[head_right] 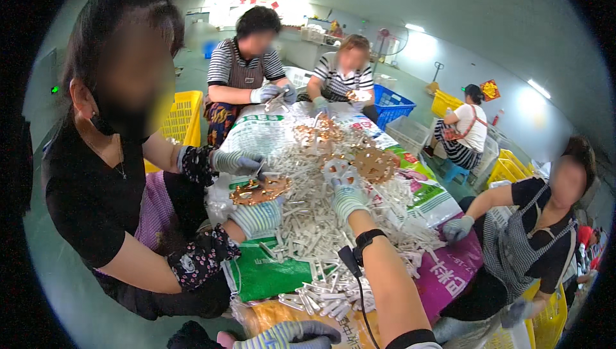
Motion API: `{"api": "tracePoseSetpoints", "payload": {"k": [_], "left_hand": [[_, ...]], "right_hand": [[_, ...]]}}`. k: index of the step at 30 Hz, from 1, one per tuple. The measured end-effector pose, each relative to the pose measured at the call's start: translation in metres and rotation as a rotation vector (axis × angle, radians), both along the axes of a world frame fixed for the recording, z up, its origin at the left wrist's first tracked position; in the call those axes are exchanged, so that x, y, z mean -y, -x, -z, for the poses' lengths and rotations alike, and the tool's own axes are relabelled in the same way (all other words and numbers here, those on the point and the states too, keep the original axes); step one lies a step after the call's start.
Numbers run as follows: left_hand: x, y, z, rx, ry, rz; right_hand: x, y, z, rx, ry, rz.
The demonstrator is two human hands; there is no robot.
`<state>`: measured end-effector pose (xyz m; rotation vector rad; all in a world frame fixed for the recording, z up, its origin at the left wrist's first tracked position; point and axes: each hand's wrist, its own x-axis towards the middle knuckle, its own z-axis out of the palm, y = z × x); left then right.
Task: The person sits at a table in a factory setting, wearing gloves and a face mask. They repeatedly pick up small white plastic rods and insert them into holes on a circular plastic base. The person works alongside several other women performing the same assembly task. Finished units are placed into a white basket.
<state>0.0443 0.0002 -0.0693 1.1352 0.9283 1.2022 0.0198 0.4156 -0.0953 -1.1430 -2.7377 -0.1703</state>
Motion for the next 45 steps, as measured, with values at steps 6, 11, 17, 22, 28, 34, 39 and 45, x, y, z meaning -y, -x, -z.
{"api": "tracePoseSetpoints", "payload": {"k": [6,11,17,22,28,34,39,45], "left_hand": [[-0.006,0.000,0.013,0.067,-0.078,-0.020],[-0.022,-0.003,0.038,0.018,-0.092,-0.001],[-0.038,0.002,-0.002,0.051,0.047,0.058],[-0.026,0.021,-0.017,0.101,-0.017,-0.368],[-0.022,0.030,-0.010,-0.510,-0.345,-0.765],[-0.005,0.003,-0.038,-0.458,-0.062,-0.220],[0.000,0.019,-0.025,-0.444,0.029,-0.413],[0.002,0.017,-0.026,-0.268,0.060,-0.339]], "right_hand": [[-0.031,0.035,0.014,0.153,0.138,0.211],[-0.025,0.031,0.007,0.100,0.012,0.149],[-0.049,-0.039,-0.023,0.080,-0.464,0.258],[0.008,-0.094,-0.068,-0.441,-0.415,-0.143],[0.203,-0.182,-0.106,-0.533,0.886,-0.314],[0.277,-0.229,-0.064,-0.610,1.215,-0.423],[0.228,-0.221,-0.020,-0.387,0.438,-0.597],[0.230,-0.216,-0.004,0.046,0.046,-0.643]]}}
